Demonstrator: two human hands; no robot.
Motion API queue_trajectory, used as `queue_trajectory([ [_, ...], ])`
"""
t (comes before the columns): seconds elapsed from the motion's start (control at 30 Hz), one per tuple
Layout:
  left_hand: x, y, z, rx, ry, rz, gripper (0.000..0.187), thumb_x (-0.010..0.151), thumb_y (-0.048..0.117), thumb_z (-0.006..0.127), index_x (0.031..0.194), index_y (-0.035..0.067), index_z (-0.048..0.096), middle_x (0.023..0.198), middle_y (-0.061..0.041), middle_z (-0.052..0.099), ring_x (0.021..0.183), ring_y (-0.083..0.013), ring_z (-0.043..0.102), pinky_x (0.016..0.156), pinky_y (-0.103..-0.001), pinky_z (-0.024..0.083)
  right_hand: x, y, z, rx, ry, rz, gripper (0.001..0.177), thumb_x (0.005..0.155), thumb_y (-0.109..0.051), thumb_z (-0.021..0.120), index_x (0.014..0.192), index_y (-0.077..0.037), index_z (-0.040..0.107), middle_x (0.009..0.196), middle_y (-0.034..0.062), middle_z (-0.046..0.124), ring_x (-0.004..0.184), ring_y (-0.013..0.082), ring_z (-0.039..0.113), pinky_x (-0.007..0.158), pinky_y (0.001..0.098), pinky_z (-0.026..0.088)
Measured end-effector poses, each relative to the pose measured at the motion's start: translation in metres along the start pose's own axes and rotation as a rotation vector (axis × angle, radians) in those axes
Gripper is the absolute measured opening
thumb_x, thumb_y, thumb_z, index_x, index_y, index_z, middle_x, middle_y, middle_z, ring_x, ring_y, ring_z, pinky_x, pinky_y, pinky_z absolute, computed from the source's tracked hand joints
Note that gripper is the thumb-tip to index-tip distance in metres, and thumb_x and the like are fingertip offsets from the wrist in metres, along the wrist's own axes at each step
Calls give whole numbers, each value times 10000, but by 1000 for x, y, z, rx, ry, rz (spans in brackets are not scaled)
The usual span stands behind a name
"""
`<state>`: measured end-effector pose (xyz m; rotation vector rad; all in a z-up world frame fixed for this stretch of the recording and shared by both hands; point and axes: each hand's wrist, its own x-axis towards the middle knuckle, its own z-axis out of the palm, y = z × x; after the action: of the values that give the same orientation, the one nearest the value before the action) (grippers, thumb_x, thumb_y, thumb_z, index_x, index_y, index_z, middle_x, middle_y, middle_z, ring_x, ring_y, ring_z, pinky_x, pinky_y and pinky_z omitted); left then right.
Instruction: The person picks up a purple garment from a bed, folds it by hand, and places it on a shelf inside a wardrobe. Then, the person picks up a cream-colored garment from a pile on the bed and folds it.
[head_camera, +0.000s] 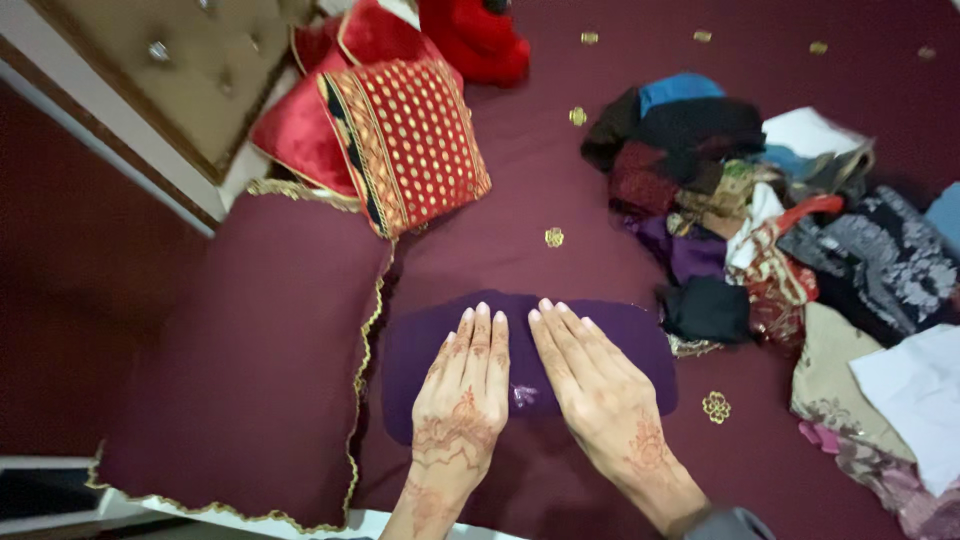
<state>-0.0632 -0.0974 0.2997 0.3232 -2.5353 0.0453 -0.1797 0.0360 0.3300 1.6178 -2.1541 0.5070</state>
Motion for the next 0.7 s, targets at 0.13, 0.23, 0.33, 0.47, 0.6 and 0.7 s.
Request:
queue_trajectory([
  [0.13,18,-5,-54,41,67,3,458,940,76,538,1375,-57,591,1404,-213,621,1323,-313,598,1104,-418,480,26,-23,-42,-15,71,-1,551,861,-55,563,1403,41,557,1433,183,596,1346,312,574,1115,424,469],
  [0.23,29,-7,-87,78,107,0,478,921,76,535,1371,-73,589,1398,-220,619,1327,-323,599,1098,-417,489,44,-36,-67,-35,109,-18,554,861,-60,557,1405,47,557,1448,186,582,1371,316,556,1127,428,457],
  [0.33,39,-6,-112,157,145,-34,466,935,60,534,1381,-62,591,1414,-207,618,1326,-307,603,1098,-406,490,60,-43,-89,-70,133,-48,561,861,-60,556,1410,53,552,1463,191,571,1388,315,539,1140,431,447],
  [0.47,43,-2,-138,178,188,-54,464,930,72,540,1370,-63,597,1414,-211,619,1329,-308,609,1096,-403,492,70,-51,-111,-100,138,-98,574,856,-50,556,1419,62,542,1475,197,561,1399,317,529,1154,433,440],
  [0.6,42,10,-160,262,233,-93,431,967,59,543,1379,-56,603,1415,-202,626,1334,-297,614,1109,-388,496,71,-55,-129,-72,153,-147,595,849,-63,563,1430,62,534,1486,192,547,1406,320,519,1152,436,436],
  [0.7,41,25,-174,309,257,-138,418,979,59,546,1377,-53,606,1411,-201,630,1331,-296,616,1111,-388,497,70,-53,-143,-72,171,-194,576,878,-43,563,1446,45,532,1501,173,545,1418,304,516,1162,421,441],
])
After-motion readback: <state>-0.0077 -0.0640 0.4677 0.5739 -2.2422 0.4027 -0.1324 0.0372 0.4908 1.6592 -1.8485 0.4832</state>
